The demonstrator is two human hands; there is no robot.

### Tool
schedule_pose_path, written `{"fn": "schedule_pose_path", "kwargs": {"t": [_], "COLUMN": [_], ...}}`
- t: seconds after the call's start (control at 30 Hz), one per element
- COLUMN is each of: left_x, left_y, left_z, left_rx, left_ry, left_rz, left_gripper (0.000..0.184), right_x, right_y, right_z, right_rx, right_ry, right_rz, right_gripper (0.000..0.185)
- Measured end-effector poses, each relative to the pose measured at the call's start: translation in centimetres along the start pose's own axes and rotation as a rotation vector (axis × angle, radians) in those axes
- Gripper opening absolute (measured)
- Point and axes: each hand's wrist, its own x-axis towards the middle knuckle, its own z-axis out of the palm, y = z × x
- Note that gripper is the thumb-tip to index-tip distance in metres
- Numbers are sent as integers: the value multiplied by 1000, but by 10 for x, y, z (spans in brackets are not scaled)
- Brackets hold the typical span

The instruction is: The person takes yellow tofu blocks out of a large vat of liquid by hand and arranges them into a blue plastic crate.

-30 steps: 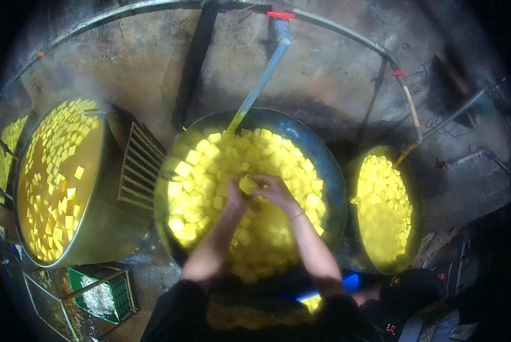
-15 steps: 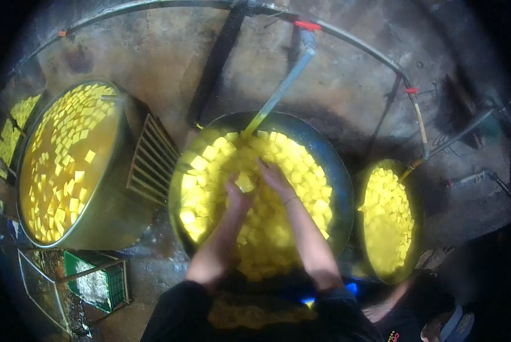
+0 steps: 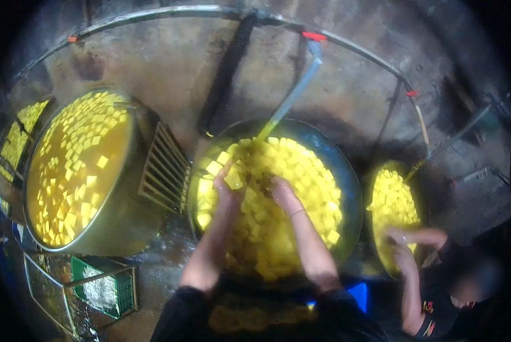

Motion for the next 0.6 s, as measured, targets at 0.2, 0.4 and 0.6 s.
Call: {"fn": "schedule_pose_path", "kwargs": {"t": [0.2, 0.4, 0.6], "left_x": [-25, -58, -177], "left_y": [-79, -174, -266], "left_z": [32, 27, 63], "left_rx": [24, 458, 338], "left_ry": [149, -322, -409], "left_rz": [-196, -447, -903], "left_gripper": [32, 31, 52], "right_x": [-190, -260, -349], "right_y": [-61, -53, -8], "right_z": [23, -17, -109], "right_rx": [-356, -1035, -991], "right_ry": [-74, 409, 508], "right_rz": [-520, -996, -757], "right_gripper": [40, 49, 84]}}
